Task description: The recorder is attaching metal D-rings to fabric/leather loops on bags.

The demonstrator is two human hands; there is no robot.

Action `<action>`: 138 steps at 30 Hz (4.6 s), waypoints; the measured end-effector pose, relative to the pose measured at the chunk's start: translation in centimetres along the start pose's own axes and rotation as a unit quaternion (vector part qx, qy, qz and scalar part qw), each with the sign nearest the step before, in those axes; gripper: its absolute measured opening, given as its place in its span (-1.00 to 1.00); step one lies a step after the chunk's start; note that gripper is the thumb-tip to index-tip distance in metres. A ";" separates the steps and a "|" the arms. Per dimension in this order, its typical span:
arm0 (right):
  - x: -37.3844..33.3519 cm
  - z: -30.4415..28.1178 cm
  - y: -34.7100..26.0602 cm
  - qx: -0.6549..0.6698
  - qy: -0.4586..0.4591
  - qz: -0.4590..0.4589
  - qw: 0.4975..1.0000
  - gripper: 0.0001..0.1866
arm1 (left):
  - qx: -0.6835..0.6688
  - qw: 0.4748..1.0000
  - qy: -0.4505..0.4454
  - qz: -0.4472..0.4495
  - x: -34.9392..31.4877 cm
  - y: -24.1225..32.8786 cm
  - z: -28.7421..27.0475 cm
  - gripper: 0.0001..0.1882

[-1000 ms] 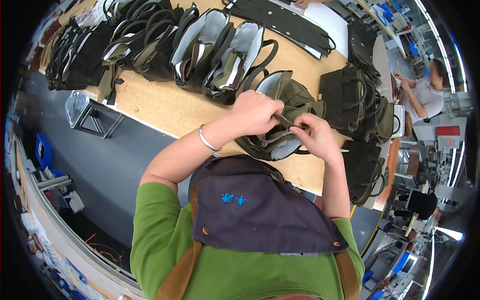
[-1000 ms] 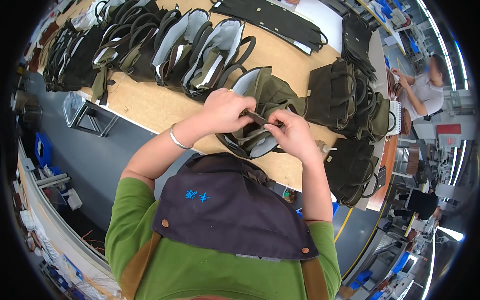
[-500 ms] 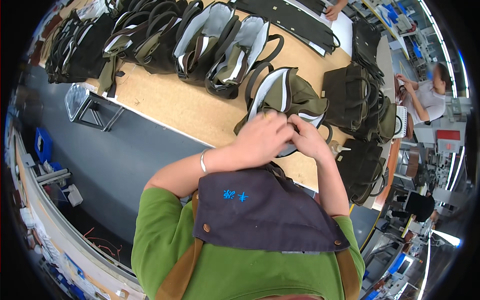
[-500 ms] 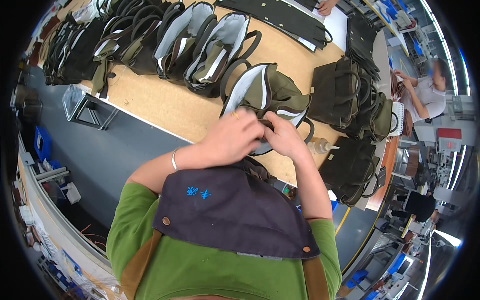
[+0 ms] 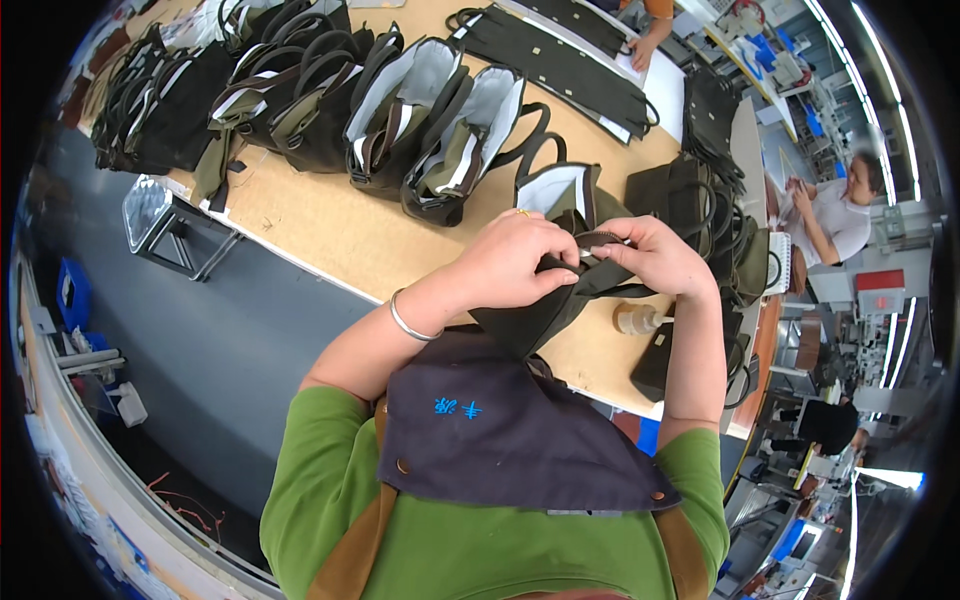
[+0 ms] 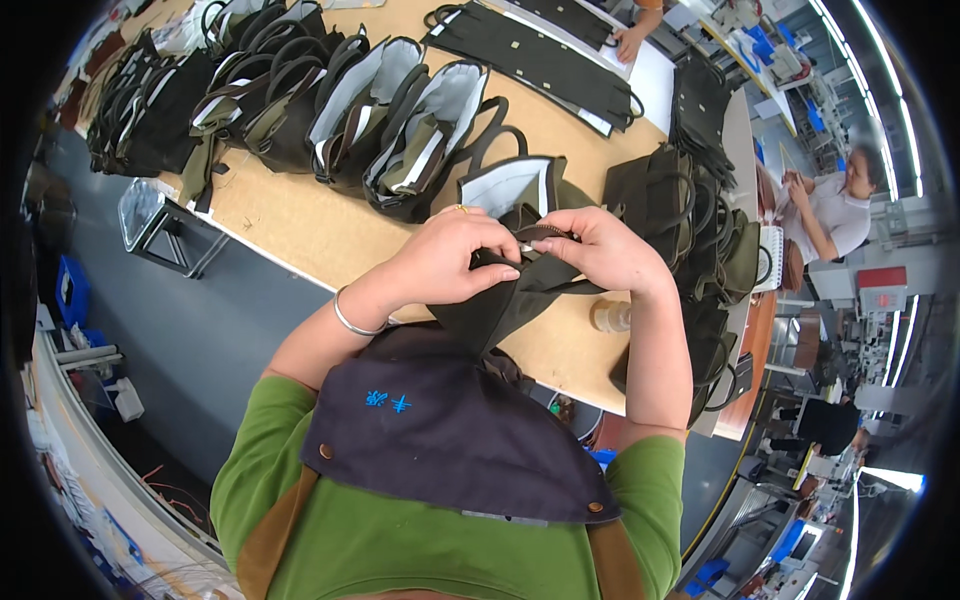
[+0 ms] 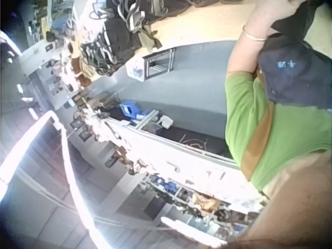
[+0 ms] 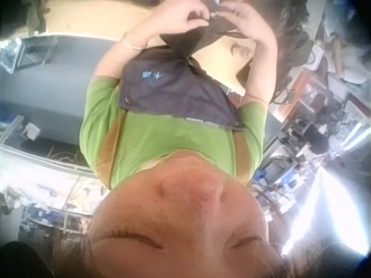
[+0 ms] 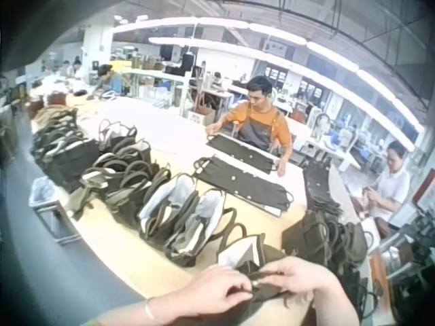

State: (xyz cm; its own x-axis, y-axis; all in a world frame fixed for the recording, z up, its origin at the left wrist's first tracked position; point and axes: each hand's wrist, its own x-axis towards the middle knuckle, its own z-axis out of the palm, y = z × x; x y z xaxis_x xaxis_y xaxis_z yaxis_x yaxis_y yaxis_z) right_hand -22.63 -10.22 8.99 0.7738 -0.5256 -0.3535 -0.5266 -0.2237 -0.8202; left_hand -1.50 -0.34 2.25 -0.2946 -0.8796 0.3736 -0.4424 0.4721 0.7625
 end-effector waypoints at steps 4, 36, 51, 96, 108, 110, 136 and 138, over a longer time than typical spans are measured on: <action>1.2 -1.0 1.4 -0.043 -0.037 0.052 0.997 -0.81 | -0.066 0.997 0.015 -0.045 0.4 -0.6 0.5 -0.86; 3.3 -1.5 1.3 0.073 -0.071 0.154 0.983 -0.85 | -0.062 0.997 0.043 -0.030 -0.2 -1.6 1.1 -0.86; 3.2 -0.9 1.5 0.095 -0.071 0.099 0.988 -0.96 | -0.055 0.997 0.031 -0.047 -0.2 -1.5 1.1 -0.83; 3.9 -1.0 1.3 -0.007 -0.103 0.028 0.994 -0.88 | -0.047 0.994 0.023 -0.096 -0.1 -1.5 1.0 -0.83; 3.9 -1.1 0.7 -0.054 -0.108 -0.002 0.993 -0.86 | -0.039 0.993 0.052 -0.100 -0.2 -1.6 1.6 -0.81; 4.0 -1.0 0.7 -0.066 -0.109 -0.005 0.992 -0.85 | -0.033 0.993 0.047 -0.108 -0.2 -1.5 1.6 -0.81; 3.9 -0.7 -0.1 -0.047 -0.130 0.000 0.990 -0.92 | -0.033 0.986 0.020 -0.162 -0.4 -0.9 1.7 -0.82; 3.9 -0.8 0.0 -0.022 -0.137 0.015 0.990 -0.94 | -0.030 0.987 0.018 -0.159 -0.4 -0.9 1.7 -0.82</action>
State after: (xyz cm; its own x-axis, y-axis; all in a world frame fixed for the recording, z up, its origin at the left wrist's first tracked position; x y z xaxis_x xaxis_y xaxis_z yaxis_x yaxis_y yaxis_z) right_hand -19.91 -12.92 7.99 0.8210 -0.2907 -0.4914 -0.5610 -0.2509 -0.7889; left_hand -2.38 -0.29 0.50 -0.1184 -0.9846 0.1289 -0.4558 0.1692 0.8738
